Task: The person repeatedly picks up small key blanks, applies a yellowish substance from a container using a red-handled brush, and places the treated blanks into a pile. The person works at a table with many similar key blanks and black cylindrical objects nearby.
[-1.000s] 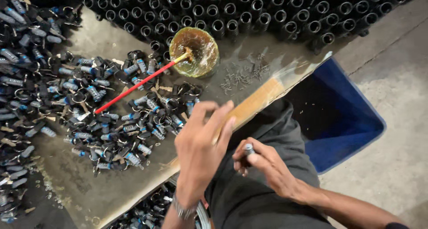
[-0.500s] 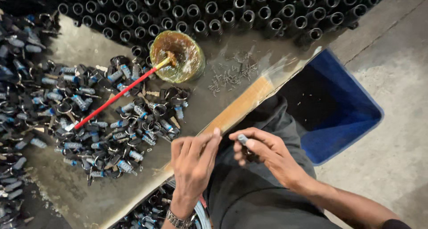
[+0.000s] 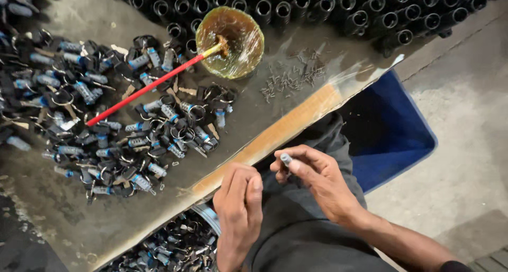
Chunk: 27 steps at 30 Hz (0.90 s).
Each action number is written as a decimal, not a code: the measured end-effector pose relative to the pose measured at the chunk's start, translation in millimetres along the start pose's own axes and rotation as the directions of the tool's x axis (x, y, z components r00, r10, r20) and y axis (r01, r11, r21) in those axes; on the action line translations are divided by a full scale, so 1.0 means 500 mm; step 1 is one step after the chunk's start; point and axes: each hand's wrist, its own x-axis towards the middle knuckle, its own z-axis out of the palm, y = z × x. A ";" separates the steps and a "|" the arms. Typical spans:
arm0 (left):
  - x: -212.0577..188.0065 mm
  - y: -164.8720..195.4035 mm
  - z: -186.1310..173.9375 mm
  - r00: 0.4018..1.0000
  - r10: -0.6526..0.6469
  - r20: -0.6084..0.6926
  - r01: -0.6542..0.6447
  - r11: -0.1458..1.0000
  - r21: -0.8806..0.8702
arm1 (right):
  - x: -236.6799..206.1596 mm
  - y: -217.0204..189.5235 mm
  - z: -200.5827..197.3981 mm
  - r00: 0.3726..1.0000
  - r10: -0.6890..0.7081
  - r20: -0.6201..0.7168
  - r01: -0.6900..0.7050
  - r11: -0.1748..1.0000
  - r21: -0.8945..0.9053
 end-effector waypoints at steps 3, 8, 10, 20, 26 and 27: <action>0.000 0.001 0.011 0.998 -0.055 0.008 0.055 0.998 -0.042 | -0.003 0.004 0.003 0.999 0.043 0.012 -0.044 0.996 0.083; 0.010 0.011 0.020 0.986 -0.160 0.048 0.166 0.970 -0.176 | -0.003 0.012 0.003 0.997 0.070 0.024 -0.073 0.985 0.156; 0.012 0.013 0.020 0.991 -0.129 0.034 0.133 0.964 -0.230 | -0.003 0.014 0.003 0.997 0.072 -0.009 -0.070 0.984 0.164; 0.008 0.006 0.023 0.994 -0.074 -0.077 0.048 0.955 -0.291 | 0.001 0.028 0.010 0.999 -0.045 0.009 0.043 0.989 0.139; 0.001 0.001 0.031 0.988 -0.121 -0.092 0.089 0.951 -0.297 | 0.001 0.032 0.009 0.996 -0.087 0.009 0.085 0.990 0.109; 0.001 0.000 0.033 0.989 -0.114 -0.099 0.081 0.954 -0.287 | 0.001 0.031 0.009 0.995 -0.096 0.016 0.094 0.989 0.116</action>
